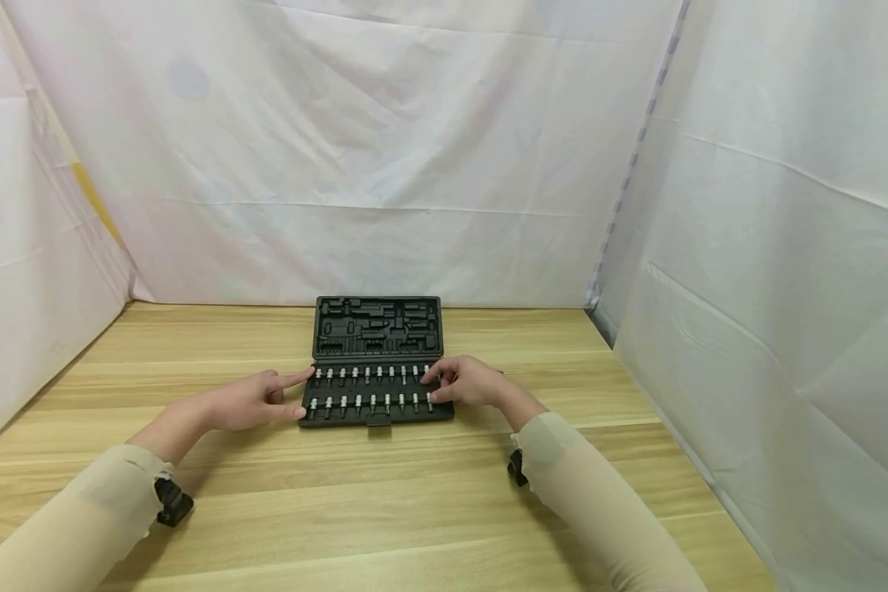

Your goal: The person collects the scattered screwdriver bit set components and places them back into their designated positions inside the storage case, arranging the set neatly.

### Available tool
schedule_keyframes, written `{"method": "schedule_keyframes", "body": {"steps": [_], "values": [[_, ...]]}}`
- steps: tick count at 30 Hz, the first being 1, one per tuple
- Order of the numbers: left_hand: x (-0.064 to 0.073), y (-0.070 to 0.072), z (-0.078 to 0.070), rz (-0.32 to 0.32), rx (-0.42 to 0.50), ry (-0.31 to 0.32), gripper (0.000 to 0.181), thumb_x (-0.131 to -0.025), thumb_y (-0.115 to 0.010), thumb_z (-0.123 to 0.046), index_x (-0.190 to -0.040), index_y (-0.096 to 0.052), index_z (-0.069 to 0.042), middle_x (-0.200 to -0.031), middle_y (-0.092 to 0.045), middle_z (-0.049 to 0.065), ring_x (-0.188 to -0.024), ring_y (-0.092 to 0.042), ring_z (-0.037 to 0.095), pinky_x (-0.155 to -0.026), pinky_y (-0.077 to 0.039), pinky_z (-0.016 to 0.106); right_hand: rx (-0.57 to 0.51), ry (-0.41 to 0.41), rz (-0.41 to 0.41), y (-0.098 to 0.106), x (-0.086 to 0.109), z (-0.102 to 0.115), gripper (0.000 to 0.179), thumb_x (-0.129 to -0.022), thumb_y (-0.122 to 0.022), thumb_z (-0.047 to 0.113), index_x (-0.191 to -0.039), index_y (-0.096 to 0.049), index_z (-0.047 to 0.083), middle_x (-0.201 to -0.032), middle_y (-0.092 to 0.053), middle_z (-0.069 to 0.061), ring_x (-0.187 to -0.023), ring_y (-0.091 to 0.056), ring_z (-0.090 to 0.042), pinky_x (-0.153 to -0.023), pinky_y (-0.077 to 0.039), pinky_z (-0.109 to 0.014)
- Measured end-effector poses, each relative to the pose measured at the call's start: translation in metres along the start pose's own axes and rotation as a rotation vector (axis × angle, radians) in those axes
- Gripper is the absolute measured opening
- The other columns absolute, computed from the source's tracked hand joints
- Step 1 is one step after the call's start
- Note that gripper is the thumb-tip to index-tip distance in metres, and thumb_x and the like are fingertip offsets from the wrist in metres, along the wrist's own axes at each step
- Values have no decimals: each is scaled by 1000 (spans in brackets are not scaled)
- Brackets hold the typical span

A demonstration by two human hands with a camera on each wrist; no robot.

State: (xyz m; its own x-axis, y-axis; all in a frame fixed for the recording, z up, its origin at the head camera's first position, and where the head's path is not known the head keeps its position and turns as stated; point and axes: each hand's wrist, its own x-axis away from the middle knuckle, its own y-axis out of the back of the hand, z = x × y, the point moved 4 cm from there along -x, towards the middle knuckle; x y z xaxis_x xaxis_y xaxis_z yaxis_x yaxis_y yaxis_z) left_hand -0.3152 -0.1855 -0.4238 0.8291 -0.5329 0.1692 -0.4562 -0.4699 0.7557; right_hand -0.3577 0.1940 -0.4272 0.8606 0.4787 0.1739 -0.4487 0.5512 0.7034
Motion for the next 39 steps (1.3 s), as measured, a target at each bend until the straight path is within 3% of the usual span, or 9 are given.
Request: {"method": "schedule_keyframes", "body": {"steps": [9, 15, 24, 39], "values": [[0, -2, 0, -1, -17, 22, 87, -104, -74, -47, -174, -31, -18, -95, -48, 8, -82, -45, 20, -74, -44, 35, -24, 30, 11, 5, 3, -6, 28, -102, -80, 25, -130, -80, 19, -93, -71, -1, -78, -60, -15, -72, -52, -31], [-1, 0, 0, -8, -28, 22, 87, -104, -74, -47, -174, -31, -18, -97, -48, 9, -83, -46, 21, -75, -44, 35, -1, 47, -111, 31, 13, -20, 25, -106, -73, 26, -127, -80, 15, -103, -77, -7, -90, -68, -21, -79, -56, -37], [0, 0, -1, -4, -32, 28, 87, -105, -74, -47, -174, -30, -18, -100, -51, 10, -85, -47, 21, -77, -45, 37, 45, -53, -267, 65, 21, -60, 27, -108, -71, 29, -127, -80, 13, -112, -76, -8, -98, -66, -23, -84, -54, -36], [-1, 0, 0, -9, -40, 21, 87, -105, -74, -47, -174, -31, -18, -99, -52, 10, -85, -47, 21, -78, -45, 37, 72, -124, -220, 73, 23, -80, 22, -103, -78, 20, -123, -80, 11, -108, -74, -9, -92, -63, -21, -80, -53, -32]]}}
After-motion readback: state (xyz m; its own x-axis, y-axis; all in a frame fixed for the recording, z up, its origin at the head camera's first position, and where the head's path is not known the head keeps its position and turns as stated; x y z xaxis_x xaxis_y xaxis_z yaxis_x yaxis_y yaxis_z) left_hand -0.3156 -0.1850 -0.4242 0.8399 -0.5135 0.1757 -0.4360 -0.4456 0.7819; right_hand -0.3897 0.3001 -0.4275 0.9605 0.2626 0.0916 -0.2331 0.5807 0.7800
